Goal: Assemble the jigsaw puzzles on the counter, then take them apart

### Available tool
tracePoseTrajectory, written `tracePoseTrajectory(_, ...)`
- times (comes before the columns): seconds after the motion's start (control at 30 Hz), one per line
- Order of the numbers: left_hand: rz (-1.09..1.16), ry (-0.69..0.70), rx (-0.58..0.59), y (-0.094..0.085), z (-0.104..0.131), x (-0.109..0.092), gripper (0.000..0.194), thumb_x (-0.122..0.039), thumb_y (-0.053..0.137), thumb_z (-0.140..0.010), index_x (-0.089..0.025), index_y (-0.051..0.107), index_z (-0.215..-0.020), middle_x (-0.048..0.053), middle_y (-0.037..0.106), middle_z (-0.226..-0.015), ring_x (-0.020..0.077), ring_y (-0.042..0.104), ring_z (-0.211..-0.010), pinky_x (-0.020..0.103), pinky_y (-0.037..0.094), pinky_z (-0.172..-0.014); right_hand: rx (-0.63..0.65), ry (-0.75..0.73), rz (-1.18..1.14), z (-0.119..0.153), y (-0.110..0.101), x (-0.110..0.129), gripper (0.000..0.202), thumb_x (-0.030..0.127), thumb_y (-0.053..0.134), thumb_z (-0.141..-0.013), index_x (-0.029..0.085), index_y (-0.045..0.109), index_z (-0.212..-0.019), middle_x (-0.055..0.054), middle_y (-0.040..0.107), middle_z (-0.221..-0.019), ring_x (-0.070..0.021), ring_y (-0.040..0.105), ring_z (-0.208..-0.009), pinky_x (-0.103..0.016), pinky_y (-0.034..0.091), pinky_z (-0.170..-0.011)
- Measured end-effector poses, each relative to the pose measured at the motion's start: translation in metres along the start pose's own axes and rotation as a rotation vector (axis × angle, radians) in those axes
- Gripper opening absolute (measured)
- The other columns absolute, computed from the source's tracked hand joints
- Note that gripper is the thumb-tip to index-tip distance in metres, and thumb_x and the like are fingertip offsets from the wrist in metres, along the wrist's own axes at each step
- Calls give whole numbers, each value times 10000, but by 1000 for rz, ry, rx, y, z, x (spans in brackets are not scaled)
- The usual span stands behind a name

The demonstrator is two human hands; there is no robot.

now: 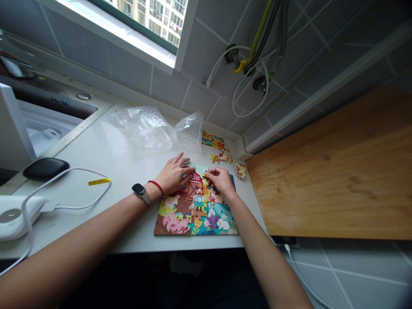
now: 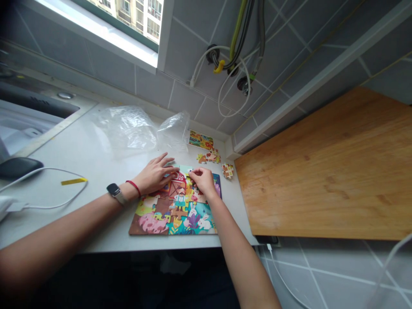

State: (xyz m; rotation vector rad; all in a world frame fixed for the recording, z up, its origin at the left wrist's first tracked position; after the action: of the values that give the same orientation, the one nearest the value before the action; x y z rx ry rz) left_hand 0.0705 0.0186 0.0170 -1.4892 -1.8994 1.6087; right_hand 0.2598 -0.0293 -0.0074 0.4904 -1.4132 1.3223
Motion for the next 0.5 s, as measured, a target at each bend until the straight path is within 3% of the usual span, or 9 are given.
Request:
tracePoseTrajectory(0.13,17,-15,-11,2,1,2,316,-396,572,-1013,-297,758,-1249,124,604,-1413,420,386,-1481,597,430,-1133,-65,-113,204,-2,-8,7,255,374,833,-673,197,703,-802,-10,708,-761,-164,643,-681,-254,524,-606)
tracePoseTrajectory(0.3,39,-11,-32,2,1,3,301,-395,599,-997,-303,764,-1231,116,630,-1364,417,416,-1461,595,441,-1119,-40,-342,448,6,-1,30,246,304,772,-802,212,808,-1028,-62,690,-1041,-186,673,-898,-336,554,-900)
tracePoseTrajectory(0.5,73,-14,-42,-1,1,2,300,-382,604,-990,-280,759,-1225,119,651,-1342,402,441,-1445,595,433,-1129,-5,-398,575,19,10,38,272,302,655,-933,197,817,-1124,-107,627,-1138,-213,667,-1025,-359,536,-991)
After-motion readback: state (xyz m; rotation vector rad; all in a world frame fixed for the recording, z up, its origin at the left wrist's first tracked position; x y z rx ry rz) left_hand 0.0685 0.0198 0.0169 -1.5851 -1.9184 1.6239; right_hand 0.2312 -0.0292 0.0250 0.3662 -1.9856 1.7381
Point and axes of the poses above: each hand's wrist, its own z-axis away from the middle knuckle, its own y-axis out of the palm, x = y × z, the point moved 10 cm from there along -z, towards the middle knuckle
